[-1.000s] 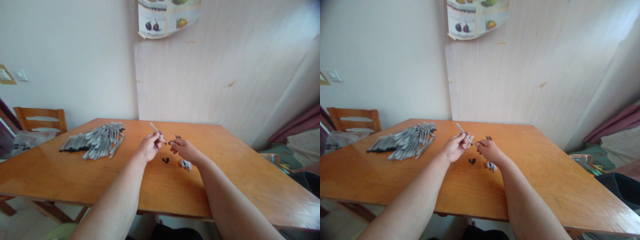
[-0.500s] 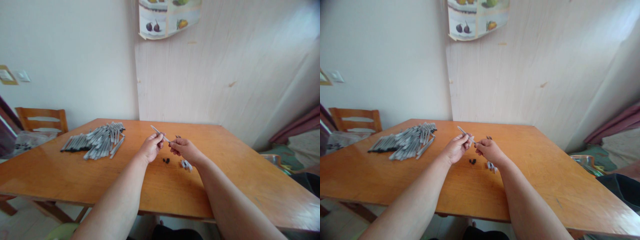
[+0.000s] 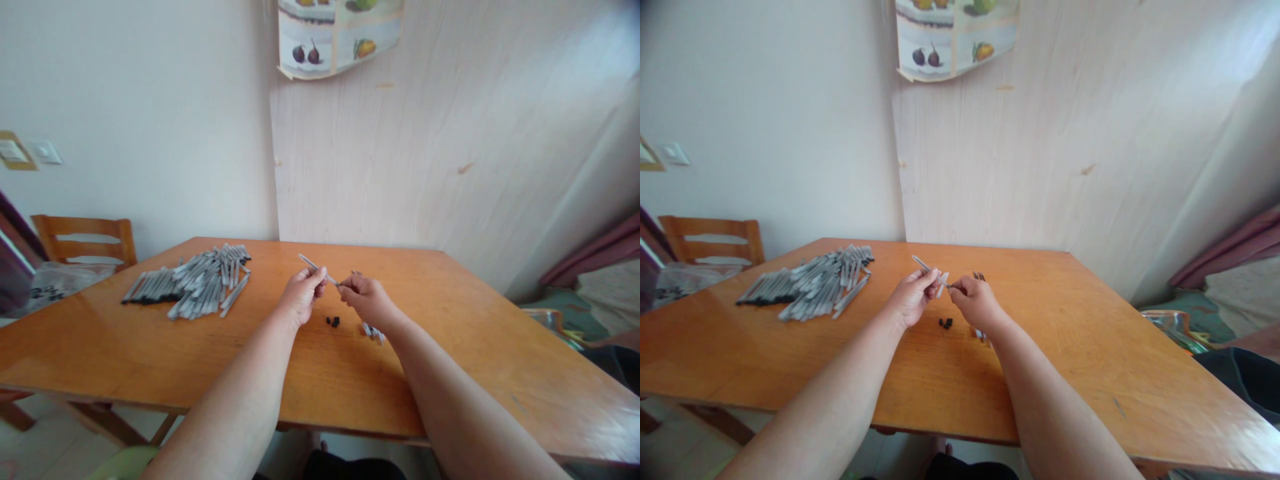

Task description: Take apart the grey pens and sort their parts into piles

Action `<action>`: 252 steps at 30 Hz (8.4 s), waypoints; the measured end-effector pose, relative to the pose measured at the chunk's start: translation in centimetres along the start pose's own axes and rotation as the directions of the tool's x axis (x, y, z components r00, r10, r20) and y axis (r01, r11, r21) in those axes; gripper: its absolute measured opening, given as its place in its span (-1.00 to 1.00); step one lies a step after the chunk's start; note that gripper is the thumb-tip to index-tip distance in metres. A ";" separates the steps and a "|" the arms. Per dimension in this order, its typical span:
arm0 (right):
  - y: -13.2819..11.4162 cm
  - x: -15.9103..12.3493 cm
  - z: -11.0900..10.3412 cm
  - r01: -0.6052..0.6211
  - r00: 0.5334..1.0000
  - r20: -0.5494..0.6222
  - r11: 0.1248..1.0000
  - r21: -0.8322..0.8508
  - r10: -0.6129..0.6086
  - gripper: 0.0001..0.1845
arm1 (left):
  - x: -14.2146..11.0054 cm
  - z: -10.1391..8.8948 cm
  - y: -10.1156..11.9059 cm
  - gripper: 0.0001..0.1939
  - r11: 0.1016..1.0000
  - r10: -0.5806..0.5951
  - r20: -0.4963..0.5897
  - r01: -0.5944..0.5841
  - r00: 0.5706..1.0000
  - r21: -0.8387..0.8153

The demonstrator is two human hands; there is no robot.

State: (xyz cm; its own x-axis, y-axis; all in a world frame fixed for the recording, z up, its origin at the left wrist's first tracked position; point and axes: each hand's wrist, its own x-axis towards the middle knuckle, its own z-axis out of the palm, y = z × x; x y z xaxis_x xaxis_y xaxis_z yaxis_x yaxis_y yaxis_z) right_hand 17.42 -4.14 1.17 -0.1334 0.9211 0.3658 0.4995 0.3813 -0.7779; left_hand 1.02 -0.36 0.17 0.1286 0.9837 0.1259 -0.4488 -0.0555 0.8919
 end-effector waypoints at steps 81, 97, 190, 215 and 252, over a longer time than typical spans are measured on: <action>0.2 0.0 0.5 -0.068 0.998 0.016 0.996 -0.055 0.069 -0.74 | -0.4 0.2 -0.2 -0.66 0.993 -0.065 -0.044 0.068 0.997 0.092; -0.1 0.1 0.3 -0.015 0.998 -0.069 0.968 -0.251 -0.003 -0.84 | -0.6 0.4 -0.3 -0.66 0.990 -0.096 -0.041 0.099 0.995 0.098; 1.4 0.4 -1.2 0.022 1.000 -0.011 0.924 -0.382 -0.028 -0.81 | 1.1 -1.7 0.8 -0.82 0.999 -0.040 -0.409 0.043 0.912 -0.003; 5.7 1.1 -4.3 -0.552 0.834 -0.357 0.633 -0.543 0.420 -0.70 | 1.5 -2.5 0.5 -0.94 0.959 0.050 -0.466 0.088 0.883 0.270; 5.1 1.5 -3.9 -0.549 0.835 -0.351 0.672 -0.496 0.423 -0.54 | 1.8 -5.0 0.3 -0.83 0.081 0.338 -0.244 0.230 0.909 0.970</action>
State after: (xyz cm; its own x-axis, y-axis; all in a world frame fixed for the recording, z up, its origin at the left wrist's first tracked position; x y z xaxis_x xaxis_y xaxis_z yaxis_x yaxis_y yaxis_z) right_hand 23.08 -1.09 -0.23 0.4006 0.9028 0.1563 0.8340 -0.2887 -0.4702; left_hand -3.33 2.22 -1.55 -0.2501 0.9172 0.3101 0.8507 0.0552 0.5227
